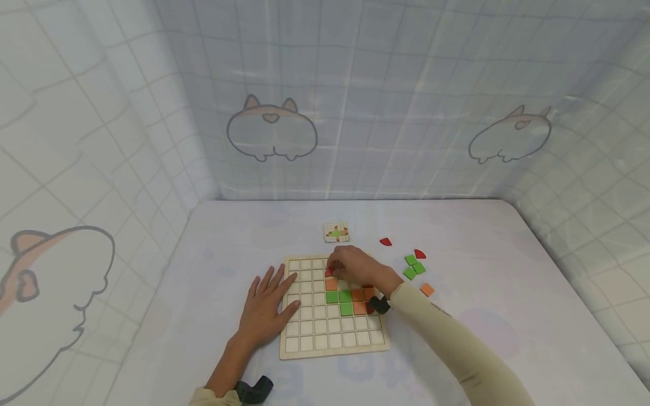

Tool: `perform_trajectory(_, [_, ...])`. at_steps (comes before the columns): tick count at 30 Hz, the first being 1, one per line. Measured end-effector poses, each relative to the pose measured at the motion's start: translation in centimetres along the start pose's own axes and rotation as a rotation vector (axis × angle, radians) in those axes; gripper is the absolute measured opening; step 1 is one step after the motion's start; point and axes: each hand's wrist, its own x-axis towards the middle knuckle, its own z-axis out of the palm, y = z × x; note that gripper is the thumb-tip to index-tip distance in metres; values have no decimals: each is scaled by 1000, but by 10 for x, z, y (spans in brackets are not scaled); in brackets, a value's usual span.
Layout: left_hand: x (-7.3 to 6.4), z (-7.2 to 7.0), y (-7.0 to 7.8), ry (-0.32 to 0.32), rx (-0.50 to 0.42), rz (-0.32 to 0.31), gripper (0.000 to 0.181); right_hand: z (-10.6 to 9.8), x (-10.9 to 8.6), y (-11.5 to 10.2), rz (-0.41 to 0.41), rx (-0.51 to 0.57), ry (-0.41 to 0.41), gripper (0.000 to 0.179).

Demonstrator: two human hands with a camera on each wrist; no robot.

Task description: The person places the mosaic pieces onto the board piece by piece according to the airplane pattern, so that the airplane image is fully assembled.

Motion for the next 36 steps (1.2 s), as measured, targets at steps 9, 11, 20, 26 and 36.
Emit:
perform_trajectory(9, [0,2,-1,2,-4,3,66,0,-2,3,-5,-55,-6,13])
perform_trajectory(11, [0,3,-1,2,-3,2,66,-1,-4,2,4,-71,-2,15])
perform_trajectory(20, [-2,8,-4,5,23,-4,67,-4,-25,11,69,42,81,32])
perform_trajectory(26, [-3,7,-2,13,18,1,67,-13,-61,30,154,35,207,30])
perform_trajectory(36, [-2,6,-1,0,35,-5,68,-19,-122,52,325,-116,285,29])
